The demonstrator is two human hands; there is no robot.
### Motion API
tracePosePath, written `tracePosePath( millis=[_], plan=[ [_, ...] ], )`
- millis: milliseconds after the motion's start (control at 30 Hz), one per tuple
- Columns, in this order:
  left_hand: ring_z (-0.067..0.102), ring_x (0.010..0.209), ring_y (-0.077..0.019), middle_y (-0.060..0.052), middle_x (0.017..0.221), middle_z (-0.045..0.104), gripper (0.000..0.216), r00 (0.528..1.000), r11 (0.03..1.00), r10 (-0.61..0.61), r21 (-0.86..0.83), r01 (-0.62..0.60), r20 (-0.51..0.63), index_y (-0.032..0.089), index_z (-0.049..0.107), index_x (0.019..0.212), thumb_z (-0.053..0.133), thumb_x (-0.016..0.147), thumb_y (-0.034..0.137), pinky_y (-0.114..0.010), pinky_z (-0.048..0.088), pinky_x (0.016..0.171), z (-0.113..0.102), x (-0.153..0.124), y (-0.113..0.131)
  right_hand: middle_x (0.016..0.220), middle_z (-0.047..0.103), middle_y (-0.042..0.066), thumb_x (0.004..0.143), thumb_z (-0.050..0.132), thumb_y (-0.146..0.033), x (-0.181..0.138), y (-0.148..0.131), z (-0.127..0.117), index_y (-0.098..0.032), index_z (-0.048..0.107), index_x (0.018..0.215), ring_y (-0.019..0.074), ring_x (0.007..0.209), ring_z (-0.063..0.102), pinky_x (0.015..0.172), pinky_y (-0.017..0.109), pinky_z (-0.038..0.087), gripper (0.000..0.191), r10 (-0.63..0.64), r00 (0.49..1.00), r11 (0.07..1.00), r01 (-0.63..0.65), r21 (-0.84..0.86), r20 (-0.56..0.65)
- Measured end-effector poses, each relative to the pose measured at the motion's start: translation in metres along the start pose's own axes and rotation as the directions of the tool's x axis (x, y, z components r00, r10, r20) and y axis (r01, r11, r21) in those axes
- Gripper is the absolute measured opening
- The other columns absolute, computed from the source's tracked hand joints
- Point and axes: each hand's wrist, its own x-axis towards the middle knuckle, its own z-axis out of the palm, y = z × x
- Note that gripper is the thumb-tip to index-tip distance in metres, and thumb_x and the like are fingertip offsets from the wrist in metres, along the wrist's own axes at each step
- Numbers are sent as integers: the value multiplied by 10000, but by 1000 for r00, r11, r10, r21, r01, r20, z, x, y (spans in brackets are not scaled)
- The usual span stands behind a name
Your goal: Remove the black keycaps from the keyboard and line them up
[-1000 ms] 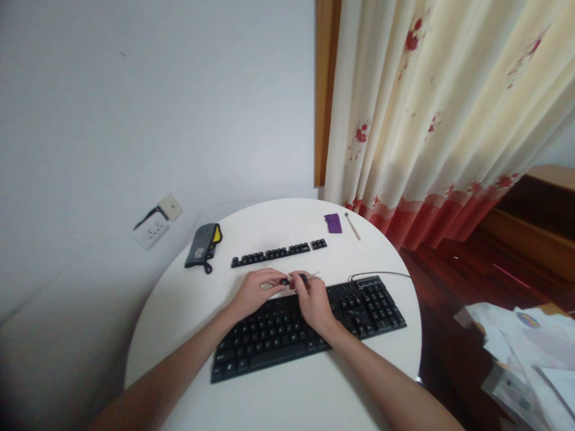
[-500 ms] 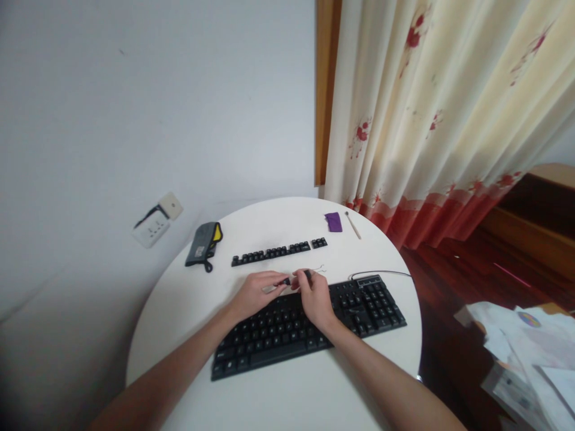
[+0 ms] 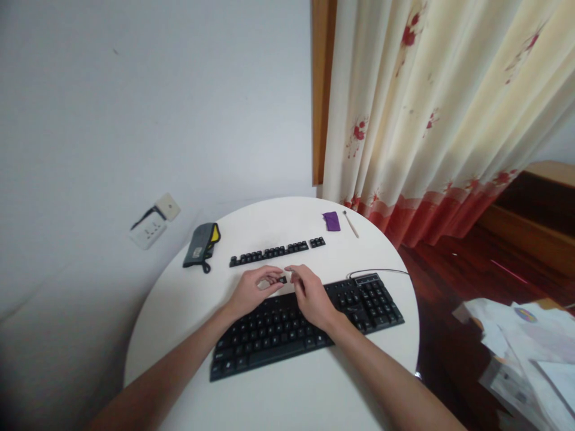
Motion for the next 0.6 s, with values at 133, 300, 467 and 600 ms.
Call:
tracePosePath(
  millis=[133,300,467,600],
  plan=[
    [660,763,-157,-25,823,690,209,999,998,-29,-60,31,42,156,620,908,708,784,299,-269,533,719,0,-1,-1,929,604,54,890,495,-172,-2,-6,0,-218,632,1071,183,854,566,790,299,445,232,-26,996,996,32,-78,83],
    [672,813,-173,-48,878,701,222,993,989,-42,-135,57,110,157,610,982,651,838,320,-290,532,767,-4,-1,1,883,643,36,844,601,-186,-1,-5,1,-218,656,966,178,812,586,756,290,443,139,20,997,990,-9,-142,73],
    [654,721,-152,-64,823,707,299,998,989,-39,-141,45,46,137,606,1071,446,961,364,-277,519,714,-10,0,-2,857,687,31,778,673,-213,26,28,-36,-200,686,877,183,777,605,725,285,436,100,136,989,935,-147,-323,-57],
    [645,707,-150,-66,790,706,358,999,994,-33,-105,35,24,124,649,969,415,970,395,-269,505,704,-12,1,-7,854,709,44,743,690,-207,59,77,-84,-179,715,880,190,800,634,724,269,429,142,349,925,765,-373,-525,-149]
  ],
)
